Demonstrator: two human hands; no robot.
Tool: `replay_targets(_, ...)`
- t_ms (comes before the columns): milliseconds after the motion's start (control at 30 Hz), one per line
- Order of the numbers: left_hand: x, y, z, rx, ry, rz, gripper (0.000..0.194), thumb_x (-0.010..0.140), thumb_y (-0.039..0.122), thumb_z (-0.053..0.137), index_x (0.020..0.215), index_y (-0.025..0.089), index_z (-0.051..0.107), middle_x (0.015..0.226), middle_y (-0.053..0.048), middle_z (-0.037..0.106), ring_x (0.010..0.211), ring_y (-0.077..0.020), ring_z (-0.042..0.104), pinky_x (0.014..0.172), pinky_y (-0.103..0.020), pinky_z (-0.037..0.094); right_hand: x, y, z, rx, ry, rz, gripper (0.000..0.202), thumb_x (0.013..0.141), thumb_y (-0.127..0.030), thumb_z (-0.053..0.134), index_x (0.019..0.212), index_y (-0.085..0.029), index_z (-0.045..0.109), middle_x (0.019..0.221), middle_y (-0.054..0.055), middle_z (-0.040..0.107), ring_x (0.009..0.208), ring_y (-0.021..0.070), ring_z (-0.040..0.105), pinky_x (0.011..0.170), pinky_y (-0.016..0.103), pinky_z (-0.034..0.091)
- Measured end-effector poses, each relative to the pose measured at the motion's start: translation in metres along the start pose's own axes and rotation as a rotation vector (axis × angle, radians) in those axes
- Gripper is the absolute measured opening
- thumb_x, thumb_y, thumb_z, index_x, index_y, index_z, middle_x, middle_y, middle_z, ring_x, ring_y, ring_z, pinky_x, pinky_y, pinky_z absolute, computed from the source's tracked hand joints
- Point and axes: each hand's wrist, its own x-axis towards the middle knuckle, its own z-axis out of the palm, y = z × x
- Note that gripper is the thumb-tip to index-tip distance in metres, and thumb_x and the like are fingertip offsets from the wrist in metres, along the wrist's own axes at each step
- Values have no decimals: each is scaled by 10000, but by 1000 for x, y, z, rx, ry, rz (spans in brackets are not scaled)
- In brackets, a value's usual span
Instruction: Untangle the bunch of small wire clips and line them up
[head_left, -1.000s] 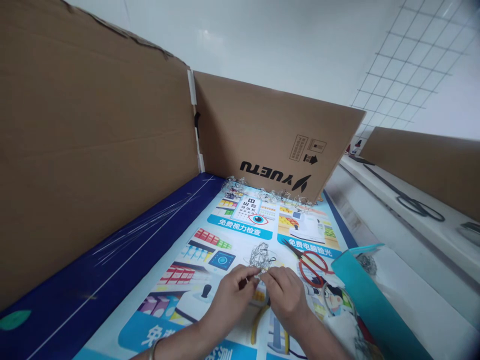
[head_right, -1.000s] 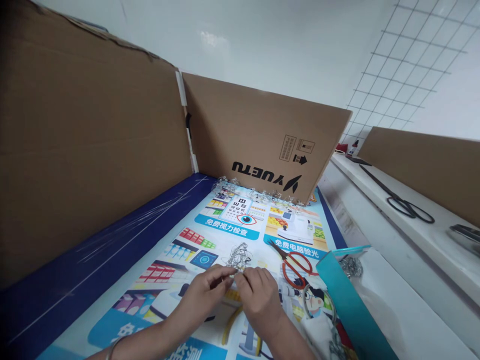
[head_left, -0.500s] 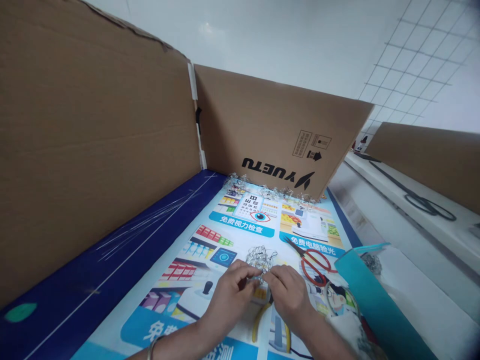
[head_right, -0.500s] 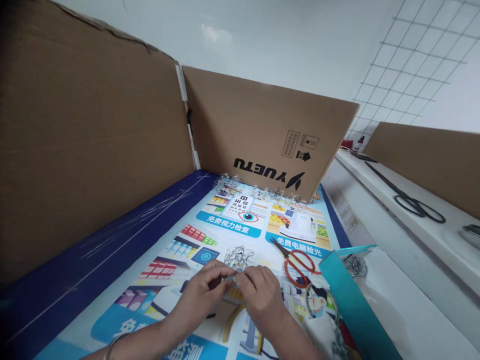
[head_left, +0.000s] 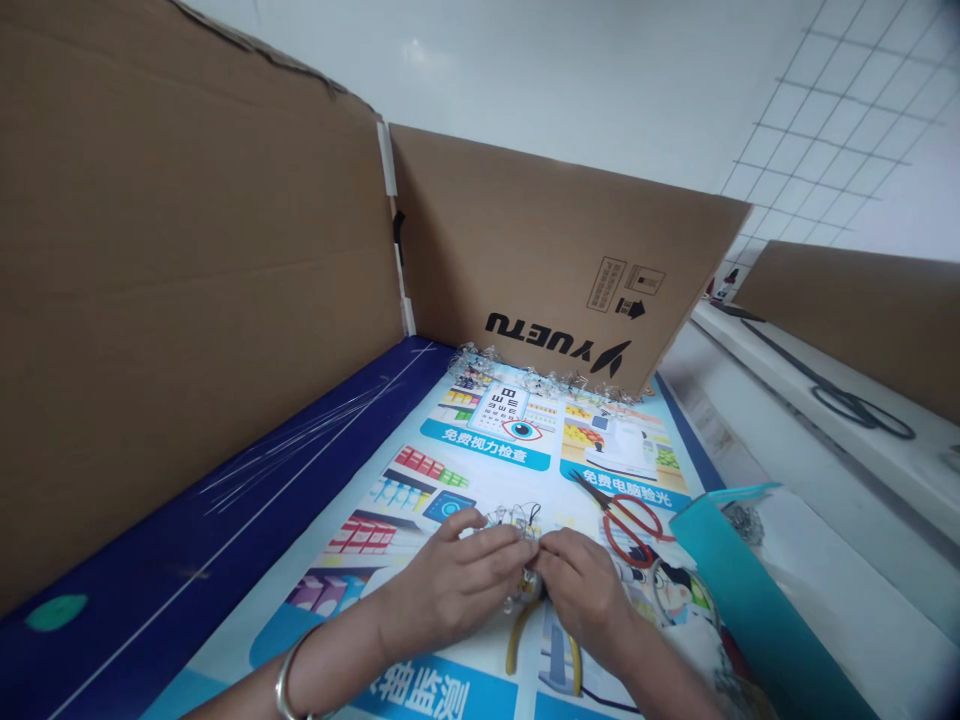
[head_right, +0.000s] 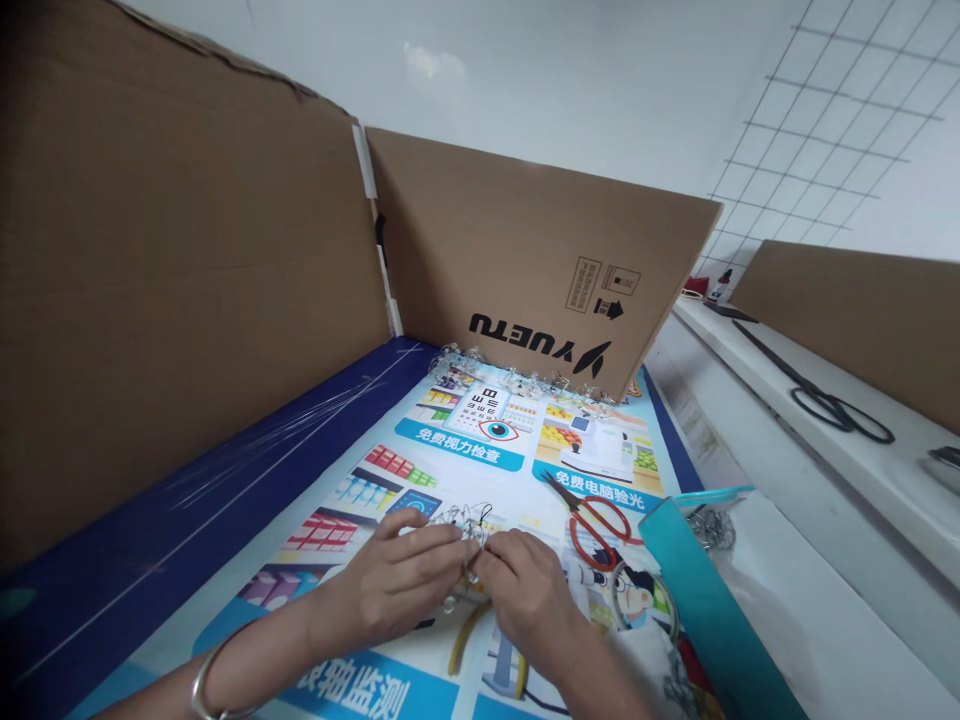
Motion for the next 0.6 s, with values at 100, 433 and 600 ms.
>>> replay_targets(100,10,-2,-8,-9,-12,-71,240,770,66,513,904,231,625,1049,-14,662,961,-165,572,870,-329,346,0,0,0,86,-39,42,245,849,-73,406,936,-196,599,867,52,614,792,141,559,704,275,475)
replay_targets(433,17,-5,-6,-169,-208,-296,265,691,62,537,902,209,605,1047,-24,604,1017,-198,488,880,-357,350,-8,11,14,252,-105,150,223,852,-94,409,890,-203,601,880,36,611,811,131,569,741,261,484)
replay_targets(600,8,-12,9,-165,-200,-283,220,703,44,550,860,192,593,1023,-17,599,993,-187,486,861,-349,368,-7,12,22,268,-90,116,192,864,-112,418,877,-192,592,864,44,611,815,136,567,744,264,486)
